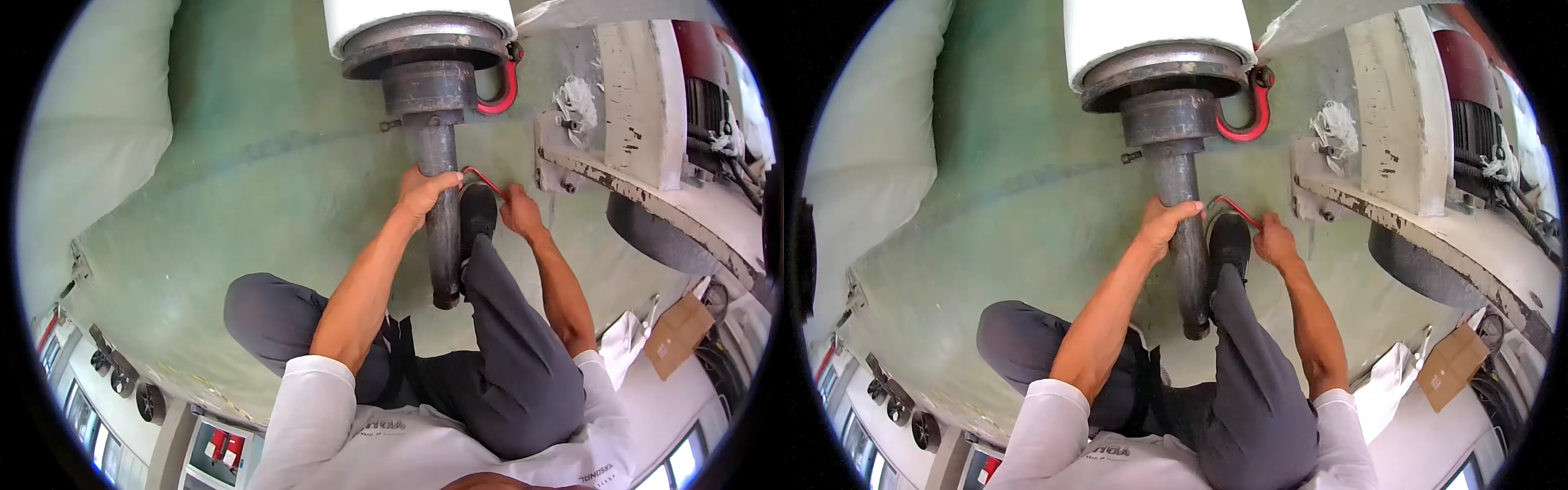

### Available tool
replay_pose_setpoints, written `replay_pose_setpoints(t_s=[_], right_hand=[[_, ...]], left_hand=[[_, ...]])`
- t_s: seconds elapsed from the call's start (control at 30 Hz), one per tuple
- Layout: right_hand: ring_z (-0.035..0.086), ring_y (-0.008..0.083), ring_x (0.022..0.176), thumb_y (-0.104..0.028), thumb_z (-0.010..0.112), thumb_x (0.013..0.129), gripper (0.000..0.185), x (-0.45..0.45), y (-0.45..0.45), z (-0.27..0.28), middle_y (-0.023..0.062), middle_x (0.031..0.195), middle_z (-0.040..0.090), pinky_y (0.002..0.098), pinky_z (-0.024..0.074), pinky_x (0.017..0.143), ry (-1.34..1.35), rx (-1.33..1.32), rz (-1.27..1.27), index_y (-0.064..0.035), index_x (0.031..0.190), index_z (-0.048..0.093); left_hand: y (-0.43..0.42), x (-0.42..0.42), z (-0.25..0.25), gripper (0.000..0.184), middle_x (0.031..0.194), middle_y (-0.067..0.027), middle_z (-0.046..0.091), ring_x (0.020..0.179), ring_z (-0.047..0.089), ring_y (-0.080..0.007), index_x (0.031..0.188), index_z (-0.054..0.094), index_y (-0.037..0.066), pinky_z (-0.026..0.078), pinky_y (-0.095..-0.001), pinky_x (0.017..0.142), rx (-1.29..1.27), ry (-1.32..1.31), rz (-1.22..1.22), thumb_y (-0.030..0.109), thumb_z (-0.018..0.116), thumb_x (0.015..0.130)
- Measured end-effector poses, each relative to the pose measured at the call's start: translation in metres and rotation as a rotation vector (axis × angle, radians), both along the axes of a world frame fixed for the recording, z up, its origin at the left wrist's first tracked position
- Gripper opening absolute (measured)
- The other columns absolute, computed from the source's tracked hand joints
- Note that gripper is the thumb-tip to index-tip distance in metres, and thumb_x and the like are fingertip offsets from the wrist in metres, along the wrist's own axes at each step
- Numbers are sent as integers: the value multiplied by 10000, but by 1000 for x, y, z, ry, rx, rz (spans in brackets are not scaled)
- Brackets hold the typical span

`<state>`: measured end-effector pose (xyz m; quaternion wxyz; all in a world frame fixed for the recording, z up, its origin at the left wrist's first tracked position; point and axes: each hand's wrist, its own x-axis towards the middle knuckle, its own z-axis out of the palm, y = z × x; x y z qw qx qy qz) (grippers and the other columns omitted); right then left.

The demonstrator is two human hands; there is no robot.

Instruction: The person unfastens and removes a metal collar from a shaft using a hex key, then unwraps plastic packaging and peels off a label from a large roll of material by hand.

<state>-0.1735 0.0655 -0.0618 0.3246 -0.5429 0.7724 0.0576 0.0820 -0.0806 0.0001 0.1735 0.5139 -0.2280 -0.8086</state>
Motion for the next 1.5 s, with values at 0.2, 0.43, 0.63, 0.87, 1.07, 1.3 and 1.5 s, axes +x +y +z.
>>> replay_pose_setpoints(t_s=[0.2,0.43,0.63,0.87,1.07,1.3,1.5], right_hand=[[499,113,605,-141,555,945,183,-18,22,12,39,729,568,278,417,552,-638,-38,-499,-11,1073,559],[420,54,524,-227,523,1042,238,33,0,123,10,724,552,233,329,479,-889,-322,-909,-21,1119,614],[399,28,572,-217,566,1030,317,60,-37,155,-30,727,520,204,296,491,-925,-419,-725,-18,1275,594],[438,33,598,-211,602,1013,341,65,-38,143,-26,751,541,202,321,503,-815,-511,-775,-13,1290,594],[529,67,730,-190,646,986,356,67,-42,135,-19,849,594,218,442,639,-811,-469,-811,14,1277,615],[473,38,639,-188,650,983,346,73,-41,133,-34,780,564,195,361,546,-738,-526,-713,-9,1277,618],[501,49,676,-167,655,976,363,81,-41,141,-22,814,597,206,404,584,-634,-480,-672,-5,1299,625]], left_hand=[[4,-25,33,620,1040,-218,666,942,669,-336,1155,528,-69,521,-429,846,-255,-598,-73,288,778,714],[20,-30,36,678,997,-272,650,972,655,-435,1156,413,-57,506,-498,854,-332,-722,-129,260,772,676],[21,-42,43,587,942,-248,653,887,661,-441,1114,412,-25,507,-496,834,-387,-905,-193,210,728,679],[18,-33,39,583,946,-240,653,898,664,-423,1108,409,-14,506,-478,834,-340,-750,-146,208,726,672],[16,-31,42,597,956,-249,649,902,661,-420,1111,407,-32,502,-471,845,-354,-728,-137,203,731,668],[17,-31,42,600,944,-260,647,891,662,-423,1098,406,-50,508,-469,836,-372,-742,-151,200,741,668],[16,-29,40,617,925,-264,651,878,665,-430,1106,404,-54,513,-476,824,-372,-736,-152,207,748,666]])
